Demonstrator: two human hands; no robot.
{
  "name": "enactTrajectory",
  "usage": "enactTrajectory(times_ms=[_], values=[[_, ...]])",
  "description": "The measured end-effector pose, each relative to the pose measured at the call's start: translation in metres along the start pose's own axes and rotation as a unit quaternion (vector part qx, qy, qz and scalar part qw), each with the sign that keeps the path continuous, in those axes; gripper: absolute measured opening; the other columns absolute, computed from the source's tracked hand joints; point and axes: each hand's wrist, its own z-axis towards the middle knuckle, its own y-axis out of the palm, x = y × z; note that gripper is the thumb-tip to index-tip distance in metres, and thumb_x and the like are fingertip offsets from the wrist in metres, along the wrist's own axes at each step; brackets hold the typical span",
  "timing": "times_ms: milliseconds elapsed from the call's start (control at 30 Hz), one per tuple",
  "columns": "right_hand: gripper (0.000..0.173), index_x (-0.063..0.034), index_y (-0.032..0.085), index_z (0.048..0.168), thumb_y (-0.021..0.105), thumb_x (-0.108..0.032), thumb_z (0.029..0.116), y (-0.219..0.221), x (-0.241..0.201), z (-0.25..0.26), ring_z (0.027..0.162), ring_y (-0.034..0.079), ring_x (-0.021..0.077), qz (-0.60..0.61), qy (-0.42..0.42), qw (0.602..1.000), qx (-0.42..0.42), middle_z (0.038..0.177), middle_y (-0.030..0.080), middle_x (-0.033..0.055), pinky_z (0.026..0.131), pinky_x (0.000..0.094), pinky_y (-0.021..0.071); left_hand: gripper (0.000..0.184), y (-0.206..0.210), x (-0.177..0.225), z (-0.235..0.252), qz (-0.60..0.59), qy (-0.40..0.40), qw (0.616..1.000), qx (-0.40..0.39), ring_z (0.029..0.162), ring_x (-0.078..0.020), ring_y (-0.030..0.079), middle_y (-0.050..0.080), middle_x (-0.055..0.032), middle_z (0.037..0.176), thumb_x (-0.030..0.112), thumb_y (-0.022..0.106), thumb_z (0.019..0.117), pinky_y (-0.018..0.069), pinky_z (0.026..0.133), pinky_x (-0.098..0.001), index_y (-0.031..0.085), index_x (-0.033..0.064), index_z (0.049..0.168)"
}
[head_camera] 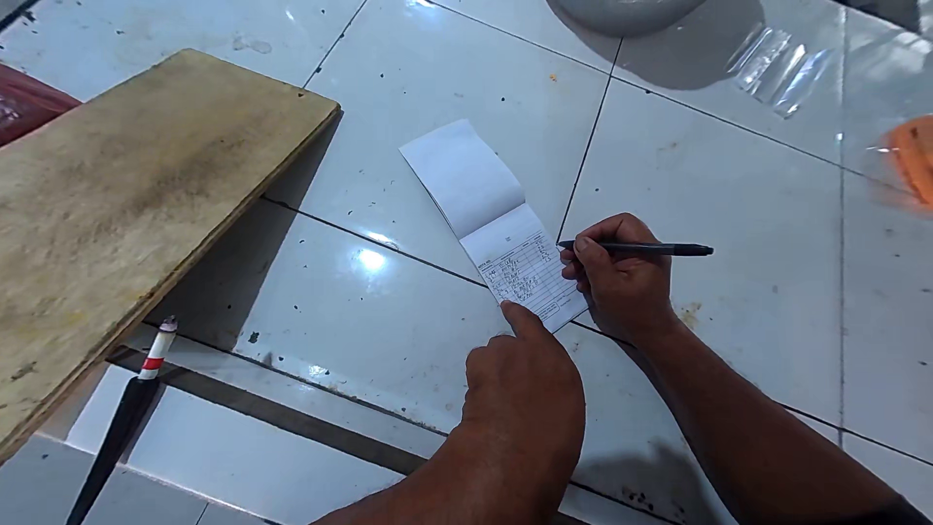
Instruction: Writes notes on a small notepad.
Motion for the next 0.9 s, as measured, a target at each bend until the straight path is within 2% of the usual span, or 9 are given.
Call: enactTrajectory(times_ms=[267,700,900], values=[[0.006,-0.0069,0.061,0.102,0.060,-0.013,0.1022,-0.0003,0.0004,0.0000,0.067,0.072,0.0118,-0.007,-0.003,1.000,-0.001,0.088,0.074,0.0041,0.053,0.0247,0.0609,0.106,0.0027,-0.0001,0.0024,0.008,0.007,1.000,0.000,0.085,-0.0280,0.068,0.024,-0.0191,0.167,0.074,0.056,0.0895,0.0540,0.066,-0.0408,0.027,0.0010,0.161],[0.006,-0.0065,0.061,0.102,0.060,-0.012,0.1022,-0.0013,0.0011,0.0005,0.067,0.071,0.0120,-0.012,-0.011,1.000,-0.006,0.087,0.073,0.0037,0.054,0.0260,0.0617,0.107,0.0051,-0.0009,0.0043,0.010,0.016,1.000,0.010,0.082,-0.0259,0.068,0.023,-0.0156,0.168,0.072,0.059,0.0892,0.0546,0.065,-0.0404,0.024,0.0014,0.162],[0.007,-0.0073,0.061,0.101,0.061,-0.014,0.1024,-0.0016,0.0018,0.0006,0.065,0.071,0.0118,-0.012,-0.010,1.000,-0.007,0.086,0.073,0.0036,0.052,0.0251,0.0607,0.108,0.0054,-0.0022,0.0075,0.013,0.028,0.999,0.010,0.083,-0.0255,0.068,0.016,-0.0121,0.171,0.071,0.059,0.0895,0.0545,0.065,-0.0408,0.019,0.0038,0.164]])
